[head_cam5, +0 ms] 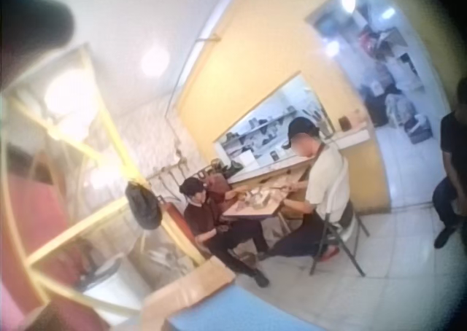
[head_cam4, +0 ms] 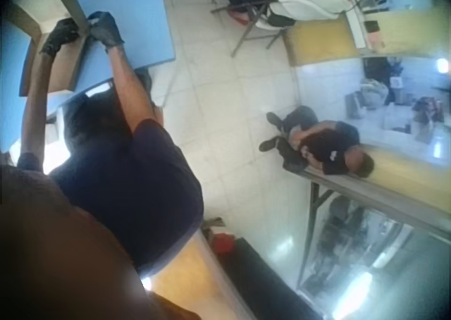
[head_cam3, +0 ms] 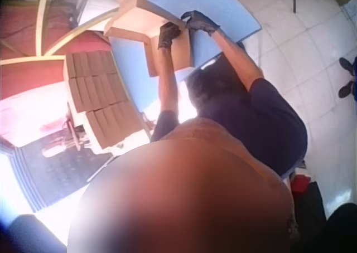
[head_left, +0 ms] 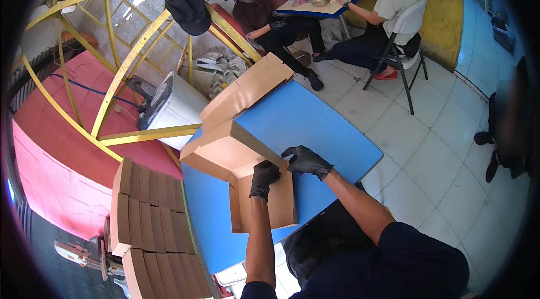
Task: The person folds flat cardboard pieces into box shapes on a blue table. They repeatedly fold flaps, tuck tabs, and adjust edges to form rectangular boxes, then place finished units aside. The process is repeated for multiple identical cardboard pieces.
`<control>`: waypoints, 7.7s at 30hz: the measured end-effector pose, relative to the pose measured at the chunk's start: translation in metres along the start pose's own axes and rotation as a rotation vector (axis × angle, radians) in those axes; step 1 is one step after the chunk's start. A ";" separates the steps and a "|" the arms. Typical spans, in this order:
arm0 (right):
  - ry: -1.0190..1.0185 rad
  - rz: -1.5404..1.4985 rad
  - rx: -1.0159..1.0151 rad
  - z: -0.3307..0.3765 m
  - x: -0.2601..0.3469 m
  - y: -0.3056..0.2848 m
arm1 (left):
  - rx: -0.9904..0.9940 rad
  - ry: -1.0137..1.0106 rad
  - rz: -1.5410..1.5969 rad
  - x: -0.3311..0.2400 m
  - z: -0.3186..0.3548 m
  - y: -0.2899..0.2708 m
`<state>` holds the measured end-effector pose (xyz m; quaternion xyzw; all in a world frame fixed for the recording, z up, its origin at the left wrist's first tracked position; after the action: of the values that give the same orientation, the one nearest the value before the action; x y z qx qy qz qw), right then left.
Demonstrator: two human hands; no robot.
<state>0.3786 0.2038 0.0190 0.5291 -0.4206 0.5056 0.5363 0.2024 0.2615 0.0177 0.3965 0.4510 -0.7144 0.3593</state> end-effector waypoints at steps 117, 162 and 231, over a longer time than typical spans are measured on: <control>-0.507 0.922 0.182 -0.032 0.025 0.184 | -0.437 0.031 0.078 0.080 0.119 -0.097; -0.369 0.531 0.217 0.001 0.008 0.157 | -0.430 0.002 0.427 0.088 0.138 -0.077; -0.565 0.727 0.129 0.168 0.044 0.017 | -0.484 0.276 -0.660 0.088 0.269 -0.024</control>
<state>0.3819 0.0402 0.0793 0.4966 -0.6760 0.5220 0.1546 0.0786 0.0061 0.0233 0.2272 0.7520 -0.6049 0.1306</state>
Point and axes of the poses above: each hand's wrist, its own z-axis away from the middle knuckle, its own y-axis out of the palm, x = y × z, the point moved 7 cm from there along -z, towards the middle knuckle, and after that the axes turned 10 degrees about -z, right-handed, at the moved point
